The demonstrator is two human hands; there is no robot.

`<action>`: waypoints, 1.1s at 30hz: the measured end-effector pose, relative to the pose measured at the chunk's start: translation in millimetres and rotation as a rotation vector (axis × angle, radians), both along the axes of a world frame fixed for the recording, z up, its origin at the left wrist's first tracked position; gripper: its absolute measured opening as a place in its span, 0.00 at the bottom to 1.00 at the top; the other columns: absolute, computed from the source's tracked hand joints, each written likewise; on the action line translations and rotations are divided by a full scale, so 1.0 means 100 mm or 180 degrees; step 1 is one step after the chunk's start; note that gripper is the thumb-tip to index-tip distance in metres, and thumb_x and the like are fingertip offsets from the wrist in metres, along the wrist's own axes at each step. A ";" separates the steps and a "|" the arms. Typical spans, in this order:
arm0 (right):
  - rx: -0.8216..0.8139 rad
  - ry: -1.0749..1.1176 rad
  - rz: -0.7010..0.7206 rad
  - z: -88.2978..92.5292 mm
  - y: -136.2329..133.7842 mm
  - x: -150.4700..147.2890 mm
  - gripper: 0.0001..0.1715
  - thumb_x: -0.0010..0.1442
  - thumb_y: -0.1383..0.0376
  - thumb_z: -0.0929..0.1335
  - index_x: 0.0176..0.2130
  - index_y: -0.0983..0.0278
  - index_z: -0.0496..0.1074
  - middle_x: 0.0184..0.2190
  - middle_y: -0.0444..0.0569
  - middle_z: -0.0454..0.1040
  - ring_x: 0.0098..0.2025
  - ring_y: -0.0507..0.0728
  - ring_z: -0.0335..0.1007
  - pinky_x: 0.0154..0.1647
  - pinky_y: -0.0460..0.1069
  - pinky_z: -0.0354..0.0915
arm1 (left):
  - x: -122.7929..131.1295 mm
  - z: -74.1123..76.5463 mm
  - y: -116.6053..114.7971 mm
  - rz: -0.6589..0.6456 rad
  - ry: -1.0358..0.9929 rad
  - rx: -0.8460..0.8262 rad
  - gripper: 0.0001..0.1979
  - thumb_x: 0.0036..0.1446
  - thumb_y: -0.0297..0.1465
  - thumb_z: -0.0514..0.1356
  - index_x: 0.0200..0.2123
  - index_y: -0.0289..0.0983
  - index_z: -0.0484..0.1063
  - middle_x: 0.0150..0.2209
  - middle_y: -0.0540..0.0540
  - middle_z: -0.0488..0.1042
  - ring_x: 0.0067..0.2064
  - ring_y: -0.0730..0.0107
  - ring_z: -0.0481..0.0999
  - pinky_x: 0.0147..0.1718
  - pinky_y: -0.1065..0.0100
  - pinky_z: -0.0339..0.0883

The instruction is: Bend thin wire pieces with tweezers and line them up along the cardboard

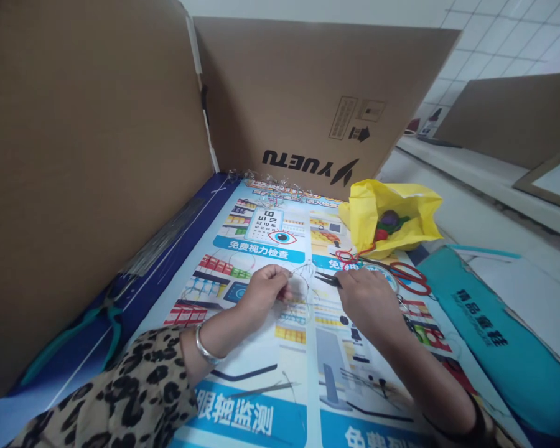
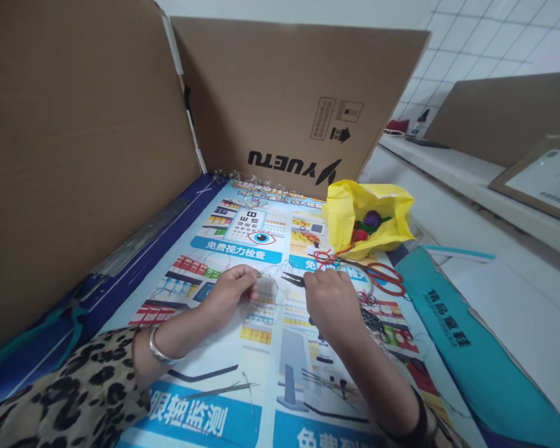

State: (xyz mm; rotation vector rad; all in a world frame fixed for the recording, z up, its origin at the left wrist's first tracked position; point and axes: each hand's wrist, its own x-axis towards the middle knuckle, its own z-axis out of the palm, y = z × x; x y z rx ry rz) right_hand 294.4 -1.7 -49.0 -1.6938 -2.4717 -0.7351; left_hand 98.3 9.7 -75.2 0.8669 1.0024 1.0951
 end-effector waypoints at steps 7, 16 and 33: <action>-0.0082 0.0049 0.0011 -0.02 0.07 0.05 0.10 0.58 0.68 0.60 0.32 0.64 0.71 0.29 0.49 0.74 0.35 0.57 0.64 0.37 0.51 0.47 | -0.03 0.00 0.00 -0.0377 0.0072 0.0061 0.07 0.47 0.31 0.58 0.25 0.34 0.64 0.18 0.52 0.65 0.19 0.78 0.65 0.20 0.73 0.60; -0.0175 -0.0005 -0.0021 -0.08 0.06 0.03 0.11 0.57 0.69 0.60 0.31 0.63 0.70 0.26 0.48 0.74 0.29 0.55 0.65 0.33 0.50 0.47 | -0.05 -0.04 0.02 -0.0595 0.0012 0.0054 0.06 0.49 0.31 0.58 0.26 0.34 0.64 0.18 0.51 0.66 0.19 0.79 0.65 0.20 0.74 0.59; -0.0573 -0.0127 -0.0229 0.00 0.02 -0.02 0.11 0.57 0.68 0.60 0.30 0.64 0.70 0.25 0.50 0.74 0.26 0.53 0.66 0.28 0.49 0.47 | -0.01 -0.02 0.00 -0.0293 0.0094 -0.0035 0.07 0.49 0.31 0.58 0.29 0.35 0.62 0.23 0.51 0.67 0.22 0.76 0.68 0.21 0.73 0.61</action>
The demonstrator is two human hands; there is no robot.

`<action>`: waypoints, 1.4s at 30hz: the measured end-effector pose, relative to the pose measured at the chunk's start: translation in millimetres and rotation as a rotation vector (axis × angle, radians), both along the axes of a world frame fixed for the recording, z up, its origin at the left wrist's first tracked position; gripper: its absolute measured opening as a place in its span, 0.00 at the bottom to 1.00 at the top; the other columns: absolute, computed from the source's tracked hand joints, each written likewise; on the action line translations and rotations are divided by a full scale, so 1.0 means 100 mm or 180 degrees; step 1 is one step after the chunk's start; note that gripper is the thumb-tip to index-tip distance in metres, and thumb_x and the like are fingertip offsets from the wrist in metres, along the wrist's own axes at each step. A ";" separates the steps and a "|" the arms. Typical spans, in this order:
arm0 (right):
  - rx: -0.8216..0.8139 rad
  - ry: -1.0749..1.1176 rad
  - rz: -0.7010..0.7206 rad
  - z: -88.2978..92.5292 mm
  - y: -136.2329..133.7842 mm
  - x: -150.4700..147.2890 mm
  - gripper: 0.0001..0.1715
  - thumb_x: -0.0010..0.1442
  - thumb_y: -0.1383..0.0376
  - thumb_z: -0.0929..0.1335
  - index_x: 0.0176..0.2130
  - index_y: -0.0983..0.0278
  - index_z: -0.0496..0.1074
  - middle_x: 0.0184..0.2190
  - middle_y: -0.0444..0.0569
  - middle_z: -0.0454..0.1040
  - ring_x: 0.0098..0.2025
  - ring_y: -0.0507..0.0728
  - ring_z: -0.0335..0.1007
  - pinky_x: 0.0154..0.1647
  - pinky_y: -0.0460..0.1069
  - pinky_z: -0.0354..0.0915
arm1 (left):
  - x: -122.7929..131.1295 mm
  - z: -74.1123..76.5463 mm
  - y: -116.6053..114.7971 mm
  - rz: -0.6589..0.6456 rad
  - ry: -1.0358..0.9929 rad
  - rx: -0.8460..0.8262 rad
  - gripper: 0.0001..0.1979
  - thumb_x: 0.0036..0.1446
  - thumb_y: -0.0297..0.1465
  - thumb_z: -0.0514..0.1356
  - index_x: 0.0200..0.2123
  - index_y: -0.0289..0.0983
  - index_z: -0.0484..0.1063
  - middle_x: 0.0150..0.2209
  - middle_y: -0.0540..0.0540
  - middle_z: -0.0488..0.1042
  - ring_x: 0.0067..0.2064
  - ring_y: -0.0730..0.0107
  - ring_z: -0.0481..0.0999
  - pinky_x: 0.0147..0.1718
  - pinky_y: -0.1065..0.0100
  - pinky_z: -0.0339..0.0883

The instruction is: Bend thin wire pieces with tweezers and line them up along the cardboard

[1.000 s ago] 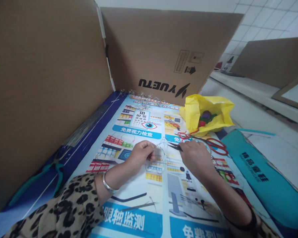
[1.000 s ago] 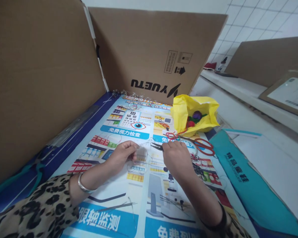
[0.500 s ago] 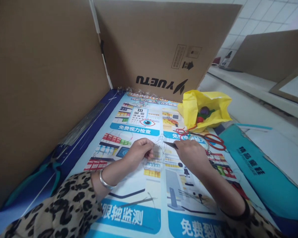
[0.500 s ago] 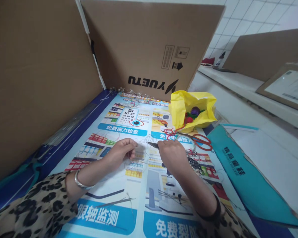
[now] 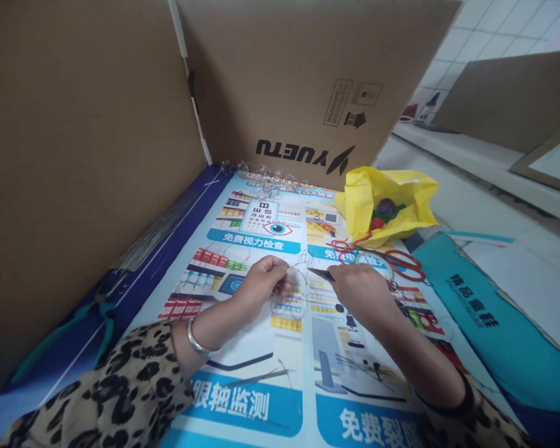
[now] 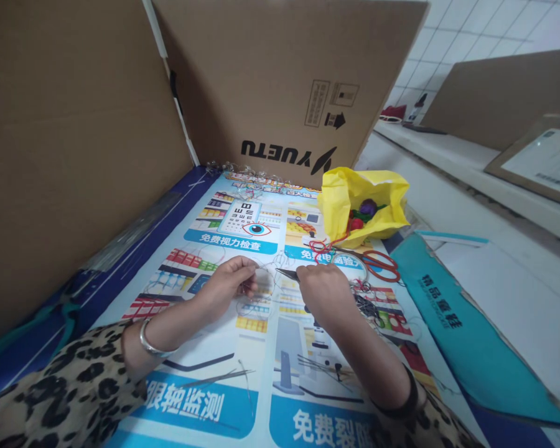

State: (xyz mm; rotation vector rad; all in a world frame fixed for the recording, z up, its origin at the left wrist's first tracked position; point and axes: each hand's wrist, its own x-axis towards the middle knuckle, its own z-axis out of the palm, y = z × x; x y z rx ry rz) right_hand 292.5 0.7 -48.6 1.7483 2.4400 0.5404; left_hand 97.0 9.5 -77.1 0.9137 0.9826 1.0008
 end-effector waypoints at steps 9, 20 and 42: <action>0.0069 -0.0057 0.0132 0.01 -0.01 0.03 0.08 0.53 0.72 0.61 0.29 0.64 0.68 0.25 0.49 0.73 0.26 0.55 0.66 0.28 0.49 0.48 | -0.08 -0.04 0.14 0.0042 0.1796 0.1716 0.17 0.47 0.28 0.58 0.44 0.38 0.64 0.43 0.43 0.68 0.45 0.65 0.68 0.41 0.65 0.63; 0.0015 -0.0026 0.0359 0.06 -0.05 -0.03 0.06 0.49 0.74 0.63 0.29 0.64 0.67 0.25 0.49 0.71 0.30 0.57 0.66 0.32 0.51 0.48 | -0.05 0.09 0.24 -0.0733 0.3342 0.3345 0.10 0.56 0.31 0.53 0.37 0.42 0.73 0.35 0.44 0.73 0.42 0.60 0.65 0.46 0.59 0.49; -0.1353 0.2044 -0.0572 -0.15 -0.07 -0.27 0.17 0.48 0.51 0.67 0.31 0.62 0.69 0.27 0.44 0.72 0.27 0.52 0.64 0.25 0.45 0.51 | -0.08 -0.08 0.20 0.0179 0.2689 0.2180 0.05 0.48 0.26 0.53 0.22 0.37 0.65 0.22 0.52 0.67 0.27 0.74 0.63 0.26 0.73 0.53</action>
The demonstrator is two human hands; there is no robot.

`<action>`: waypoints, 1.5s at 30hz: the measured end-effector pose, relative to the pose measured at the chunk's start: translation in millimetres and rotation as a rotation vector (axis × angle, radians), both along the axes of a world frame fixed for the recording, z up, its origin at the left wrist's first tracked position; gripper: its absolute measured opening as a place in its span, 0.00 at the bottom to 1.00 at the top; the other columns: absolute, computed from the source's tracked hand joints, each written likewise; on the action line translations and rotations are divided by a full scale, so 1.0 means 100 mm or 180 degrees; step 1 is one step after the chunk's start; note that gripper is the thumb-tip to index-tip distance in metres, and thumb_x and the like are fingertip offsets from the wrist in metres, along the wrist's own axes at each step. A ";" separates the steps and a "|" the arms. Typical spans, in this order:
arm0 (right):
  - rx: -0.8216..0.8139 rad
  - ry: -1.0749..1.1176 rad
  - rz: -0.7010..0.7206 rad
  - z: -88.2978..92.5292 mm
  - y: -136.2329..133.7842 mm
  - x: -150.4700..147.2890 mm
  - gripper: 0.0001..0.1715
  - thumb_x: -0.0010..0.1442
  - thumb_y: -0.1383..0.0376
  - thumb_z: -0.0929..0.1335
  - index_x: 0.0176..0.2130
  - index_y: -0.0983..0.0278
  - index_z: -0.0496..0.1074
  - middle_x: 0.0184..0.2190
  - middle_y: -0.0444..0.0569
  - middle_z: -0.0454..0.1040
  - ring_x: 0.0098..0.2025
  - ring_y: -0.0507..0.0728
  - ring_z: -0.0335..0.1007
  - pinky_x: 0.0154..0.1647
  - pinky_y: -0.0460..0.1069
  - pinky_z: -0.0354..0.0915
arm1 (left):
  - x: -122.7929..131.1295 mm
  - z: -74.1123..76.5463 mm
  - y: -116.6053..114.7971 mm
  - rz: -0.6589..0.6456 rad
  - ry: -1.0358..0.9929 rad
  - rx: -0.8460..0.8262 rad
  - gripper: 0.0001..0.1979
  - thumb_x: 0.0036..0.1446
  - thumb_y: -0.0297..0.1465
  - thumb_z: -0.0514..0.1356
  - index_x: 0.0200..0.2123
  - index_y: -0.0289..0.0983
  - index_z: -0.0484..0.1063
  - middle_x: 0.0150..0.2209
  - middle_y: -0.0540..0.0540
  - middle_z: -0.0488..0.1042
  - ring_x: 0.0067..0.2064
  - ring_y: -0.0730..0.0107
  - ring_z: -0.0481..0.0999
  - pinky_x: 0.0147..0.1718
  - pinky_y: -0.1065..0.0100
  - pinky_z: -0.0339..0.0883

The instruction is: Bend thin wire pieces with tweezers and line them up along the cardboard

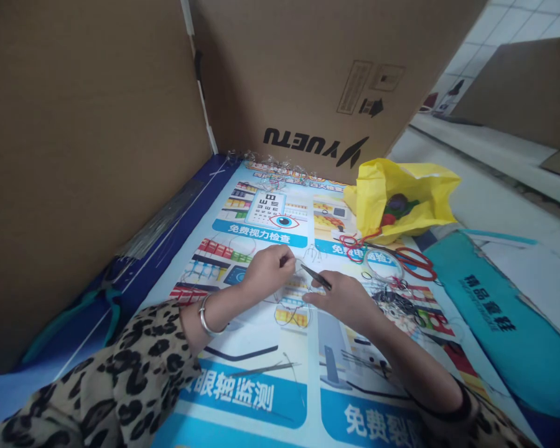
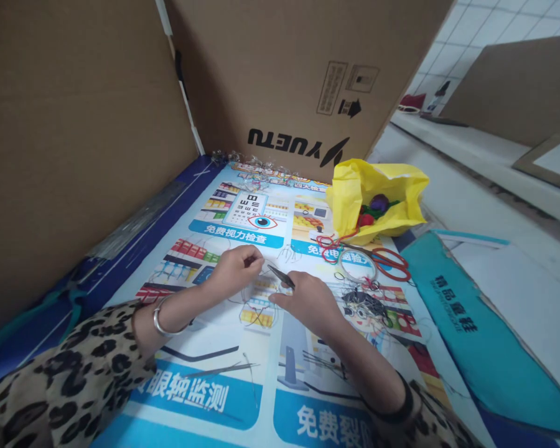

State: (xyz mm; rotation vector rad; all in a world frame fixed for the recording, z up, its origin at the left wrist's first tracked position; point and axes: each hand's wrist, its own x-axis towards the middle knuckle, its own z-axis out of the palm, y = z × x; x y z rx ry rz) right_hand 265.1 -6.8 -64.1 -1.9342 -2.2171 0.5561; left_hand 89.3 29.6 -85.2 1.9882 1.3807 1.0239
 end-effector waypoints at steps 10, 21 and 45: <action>0.0052 0.0527 -0.0208 -0.06 0.02 -0.02 0.08 0.50 0.60 0.63 0.28 0.61 0.68 0.23 0.41 0.70 0.25 0.50 0.63 0.25 0.44 0.53 | -0.01 0.00 -0.01 -0.0038 -0.0410 -0.0368 0.05 0.46 0.26 0.53 0.20 0.36 0.64 0.20 0.54 0.65 0.24 0.77 0.62 0.25 0.74 0.53; -0.0007 0.1140 -0.0302 -0.08 0.02 0.01 0.12 0.53 0.60 0.61 0.35 0.61 0.69 0.26 0.42 0.72 0.26 0.51 0.65 0.27 0.45 0.58 | 0.00 0.00 -0.09 -0.0047 -0.0483 -0.0373 0.04 0.47 0.27 0.52 0.22 0.36 0.64 0.22 0.53 0.64 0.26 0.76 0.62 0.26 0.74 0.54; 0.0109 0.1417 -0.0403 -0.13 0.09 0.06 0.13 0.54 0.55 0.61 0.29 0.62 0.67 0.22 0.42 0.67 0.25 0.51 0.61 0.25 0.45 0.56 | 0.04 0.09 -0.23 -0.0291 -0.0137 -0.0027 0.05 0.55 0.27 0.48 0.27 0.37 0.59 0.27 0.52 0.62 0.31 0.74 0.62 0.30 0.71 0.56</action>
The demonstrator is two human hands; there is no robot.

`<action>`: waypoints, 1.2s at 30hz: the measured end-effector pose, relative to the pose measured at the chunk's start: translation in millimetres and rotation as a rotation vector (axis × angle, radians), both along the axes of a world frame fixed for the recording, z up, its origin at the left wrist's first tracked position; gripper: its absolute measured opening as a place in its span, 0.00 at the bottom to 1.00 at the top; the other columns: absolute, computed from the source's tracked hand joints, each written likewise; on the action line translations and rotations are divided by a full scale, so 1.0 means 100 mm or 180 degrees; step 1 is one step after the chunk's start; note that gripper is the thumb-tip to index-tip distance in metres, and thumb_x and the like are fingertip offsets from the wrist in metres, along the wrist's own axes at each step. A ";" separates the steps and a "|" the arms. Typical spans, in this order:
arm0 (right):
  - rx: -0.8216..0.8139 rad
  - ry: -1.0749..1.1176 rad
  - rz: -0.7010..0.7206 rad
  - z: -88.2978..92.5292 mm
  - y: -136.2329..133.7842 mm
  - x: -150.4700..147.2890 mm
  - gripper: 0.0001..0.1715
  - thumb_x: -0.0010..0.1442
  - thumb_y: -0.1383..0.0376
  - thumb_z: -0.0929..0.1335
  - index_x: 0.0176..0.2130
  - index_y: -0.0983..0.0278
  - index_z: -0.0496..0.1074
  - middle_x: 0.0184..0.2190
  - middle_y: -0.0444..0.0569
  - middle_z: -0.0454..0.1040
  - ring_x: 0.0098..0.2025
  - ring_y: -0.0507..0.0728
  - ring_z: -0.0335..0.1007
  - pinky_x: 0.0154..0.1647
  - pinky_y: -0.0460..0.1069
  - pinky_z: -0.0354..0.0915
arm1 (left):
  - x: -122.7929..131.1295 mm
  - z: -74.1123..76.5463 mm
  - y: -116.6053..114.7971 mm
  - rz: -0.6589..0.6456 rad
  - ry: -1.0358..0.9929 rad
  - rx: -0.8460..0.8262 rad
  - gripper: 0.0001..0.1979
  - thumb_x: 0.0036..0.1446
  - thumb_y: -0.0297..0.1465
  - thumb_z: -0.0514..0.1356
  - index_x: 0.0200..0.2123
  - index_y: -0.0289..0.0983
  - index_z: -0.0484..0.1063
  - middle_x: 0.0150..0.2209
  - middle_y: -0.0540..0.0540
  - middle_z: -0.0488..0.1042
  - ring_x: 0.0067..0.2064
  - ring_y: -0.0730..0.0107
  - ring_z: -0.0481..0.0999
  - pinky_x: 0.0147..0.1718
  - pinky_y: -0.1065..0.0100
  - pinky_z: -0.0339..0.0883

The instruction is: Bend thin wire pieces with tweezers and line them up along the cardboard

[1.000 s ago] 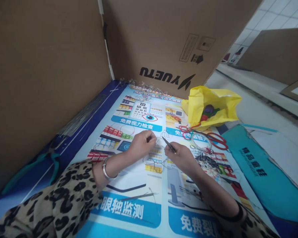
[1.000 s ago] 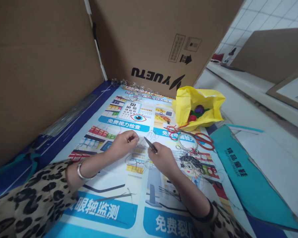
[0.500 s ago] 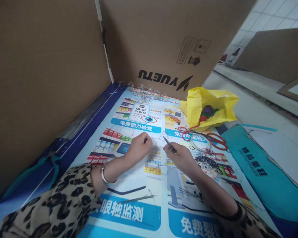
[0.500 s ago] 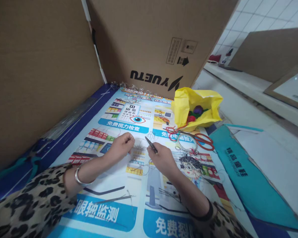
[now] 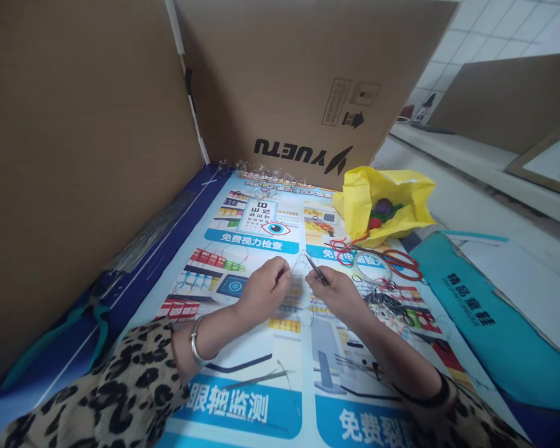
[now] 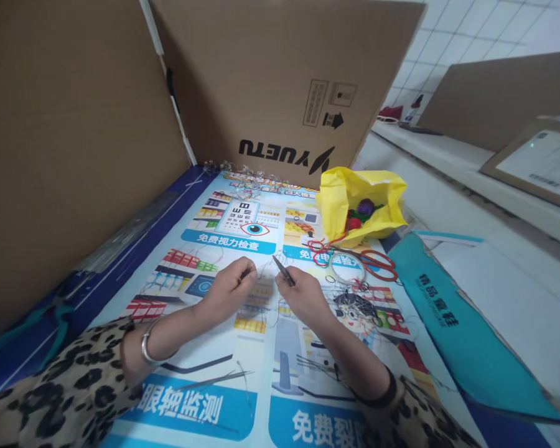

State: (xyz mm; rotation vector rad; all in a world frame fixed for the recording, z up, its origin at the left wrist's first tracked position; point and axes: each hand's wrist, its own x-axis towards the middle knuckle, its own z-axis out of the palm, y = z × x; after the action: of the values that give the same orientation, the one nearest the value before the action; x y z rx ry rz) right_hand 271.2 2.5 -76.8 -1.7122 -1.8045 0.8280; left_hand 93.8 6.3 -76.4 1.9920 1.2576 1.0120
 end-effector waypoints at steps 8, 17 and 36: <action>0.0096 -0.0277 0.0052 -0.03 -0.01 -0.01 0.14 0.54 0.55 0.60 0.29 0.62 0.68 0.20 0.41 0.65 0.23 0.51 0.59 0.23 0.45 0.54 | 0.00 -0.05 0.02 -0.0311 0.0460 0.0337 0.04 0.54 0.26 0.48 0.28 0.37 0.59 0.31 0.50 0.63 0.35 0.72 0.64 0.34 0.71 0.59; 0.0230 -0.0570 0.0021 -0.01 -0.03 -0.03 0.12 0.54 0.57 0.60 0.27 0.61 0.66 0.19 0.40 0.65 0.23 0.51 0.60 0.24 0.44 0.53 | 0.00 -0.06 0.00 -0.0460 0.1277 0.0526 0.05 0.56 0.27 0.47 0.32 0.38 0.61 0.33 0.51 0.66 0.34 0.73 0.67 0.29 0.72 0.58; 0.0340 -0.0859 0.0242 -0.04 -0.04 -0.06 0.08 0.53 0.63 0.60 0.26 0.62 0.64 0.21 0.43 0.68 0.25 0.51 0.62 0.25 0.45 0.51 | 0.04 0.06 0.01 -0.1146 0.2118 0.1268 0.05 0.53 0.24 0.52 0.31 0.36 0.66 0.37 0.47 0.70 0.43 0.65 0.67 0.38 0.62 0.57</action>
State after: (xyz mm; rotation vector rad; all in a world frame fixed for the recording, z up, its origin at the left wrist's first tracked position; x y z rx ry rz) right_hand 265.5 -1.4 -80.6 -1.7631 -2.0619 0.5387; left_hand 97.7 7.4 -70.8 2.8892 0.9765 0.4473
